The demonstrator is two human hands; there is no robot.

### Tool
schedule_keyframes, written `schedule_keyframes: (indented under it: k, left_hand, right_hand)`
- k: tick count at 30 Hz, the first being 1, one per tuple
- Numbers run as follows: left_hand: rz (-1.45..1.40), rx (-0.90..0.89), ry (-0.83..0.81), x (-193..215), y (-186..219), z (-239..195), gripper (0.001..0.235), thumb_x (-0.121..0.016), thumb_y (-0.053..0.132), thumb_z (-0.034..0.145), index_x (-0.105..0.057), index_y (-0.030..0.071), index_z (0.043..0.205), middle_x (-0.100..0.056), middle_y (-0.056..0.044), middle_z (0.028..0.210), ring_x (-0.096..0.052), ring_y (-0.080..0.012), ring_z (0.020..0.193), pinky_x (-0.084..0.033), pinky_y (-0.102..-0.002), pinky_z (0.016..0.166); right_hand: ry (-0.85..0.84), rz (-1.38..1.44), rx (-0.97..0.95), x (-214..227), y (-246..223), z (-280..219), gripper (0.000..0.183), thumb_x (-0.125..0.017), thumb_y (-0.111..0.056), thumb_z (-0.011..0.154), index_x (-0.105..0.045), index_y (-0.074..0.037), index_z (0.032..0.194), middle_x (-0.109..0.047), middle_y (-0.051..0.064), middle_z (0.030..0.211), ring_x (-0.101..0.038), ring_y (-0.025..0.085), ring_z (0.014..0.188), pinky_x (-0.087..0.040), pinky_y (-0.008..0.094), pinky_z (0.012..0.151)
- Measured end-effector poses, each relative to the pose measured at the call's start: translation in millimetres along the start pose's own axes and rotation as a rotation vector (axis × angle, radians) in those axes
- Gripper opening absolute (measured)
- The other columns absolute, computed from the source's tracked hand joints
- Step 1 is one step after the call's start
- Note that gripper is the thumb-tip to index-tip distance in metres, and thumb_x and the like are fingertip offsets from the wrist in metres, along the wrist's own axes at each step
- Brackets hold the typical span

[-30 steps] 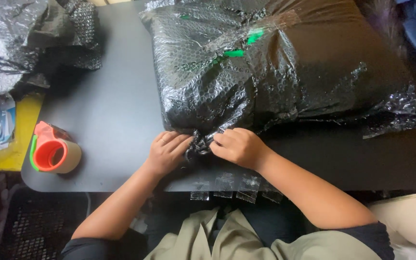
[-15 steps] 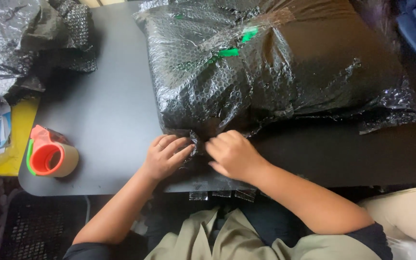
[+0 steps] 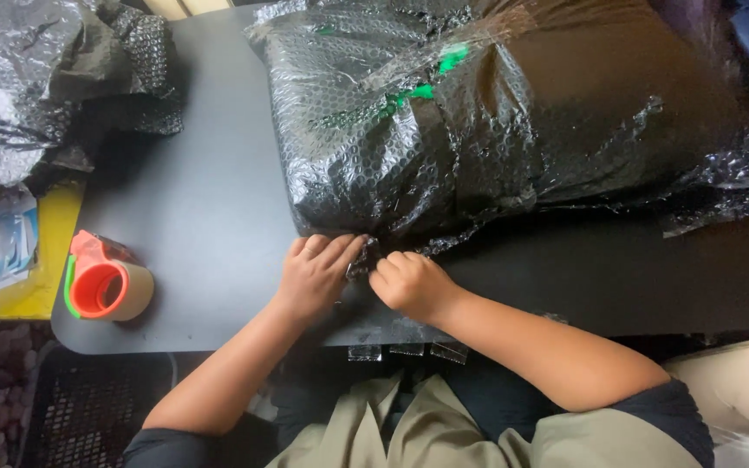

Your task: The person places a green tote bag on a sheet of black bubble wrap, folds the wrap around the bag, and secures it with clear packing tape. They smooth the wrap, cut tape from a dispenser, and apply multiple strips to seal the package.

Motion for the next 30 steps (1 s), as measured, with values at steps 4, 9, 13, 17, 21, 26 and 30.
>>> schedule_keyframes:
  k: [4, 9, 13, 17, 21, 26, 30]
  left_hand:
    - [-0.09, 0.08, 0.103, -14, -9, -8, 0.062, -0.058, 0.009, 0.066, -0.066, 0.006, 0.127, -0.064, -0.004, 0.083, -0.061, -0.0242, 0.082, -0.046, -0.036, 0.068]
    - [-0.126, 0.065, 0.19, -13, -13, -6, 0.053, -0.059, 0.009, 0.062, -0.07, 0.007, 0.114, -0.062, -0.002, 0.071, -0.062, -0.0225, 0.075, -0.048, -0.035, 0.063]
    - [-0.134, 0.058, 0.171, -10, -13, -4, 0.053, -0.061, 0.012, 0.06, -0.069, 0.009, 0.112, -0.06, 0.0, 0.071, -0.063, -0.0204, 0.075, -0.048, -0.034, 0.061]
    - [-0.131, 0.043, 0.138, -4, -12, -2, 0.051, -0.062, 0.016, 0.064, -0.069, 0.01, 0.113, -0.065, 0.0, 0.077, -0.063, -0.0203, 0.077, -0.048, -0.034, 0.063]
    - [-0.207, -0.02, 0.185, 0, -11, -4, 0.046, -0.072, 0.029, 0.076, -0.07, 0.007, 0.116, -0.072, -0.008, 0.097, -0.065, -0.0265, 0.082, -0.051, -0.039, 0.069]
    - [-0.446, -0.027, 0.425, -17, -31, -41, 0.026, -0.066, 0.009, 0.089, -0.078, 0.006, 0.112, -0.07, -0.019, 0.107, -0.065, -0.0349, 0.079, -0.054, -0.044, 0.064]
    - [-0.41, 0.001, 0.646, -14, -41, -52, 0.016, -0.074, -0.004, 0.085, -0.075, 0.001, 0.1, -0.069, -0.024, 0.103, -0.064, -0.0367, 0.083, -0.053, -0.046, 0.069]
  right_hand:
    - [0.109, 0.03, 0.059, 35, 6, 25, 0.03, -0.056, -0.006, 0.097, -0.055, -0.013, 0.068, -0.043, 0.0, 0.065, -0.047, 0.019, 0.058, -0.044, 0.029, 0.051]
    - [0.286, 0.031, 0.147, 52, 18, 50, 0.028, -0.061, -0.004, 0.099, -0.066, -0.011, 0.072, -0.062, 0.006, 0.079, -0.063, 0.024, 0.074, -0.053, 0.032, 0.068]
    - [0.325, 0.118, 0.1, 60, 26, 67, 0.029, -0.062, -0.005, 0.101, -0.064, -0.009, 0.072, -0.069, 0.006, 0.088, -0.071, 0.025, 0.087, -0.057, 0.034, 0.076]
    - [0.331, 0.147, 0.023, 37, 38, 55, 0.026, -0.062, -0.007, 0.103, -0.068, -0.009, 0.078, -0.068, 0.005, 0.086, -0.071, 0.025, 0.088, -0.058, 0.035, 0.079]
    - [0.307, 0.211, -0.062, 24, 49, 49, 0.018, -0.065, -0.003, 0.098, -0.071, -0.011, 0.083, -0.065, 0.001, 0.082, -0.069, 0.023, 0.084, -0.056, 0.033, 0.074]
    - [0.276, 0.272, -0.129, 14, 57, 44, 0.016, -0.067, 0.001, 0.093, -0.071, -0.012, 0.086, -0.063, 0.0, 0.079, -0.068, 0.024, 0.081, -0.054, 0.034, 0.068]
    - [0.199, 0.345, -0.271, 5, 67, 43, 0.015, -0.076, 0.0, 0.085, -0.068, -0.012, 0.089, -0.059, 0.0, 0.075, -0.068, 0.023, 0.079, -0.055, 0.033, 0.068]
Point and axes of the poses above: each hand's wrist, its own z-axis towards the middle knuckle, its own x-axis out of the back of the hand, y = z × x, the point moved 7 cm from there along z, towards the middle knuckle
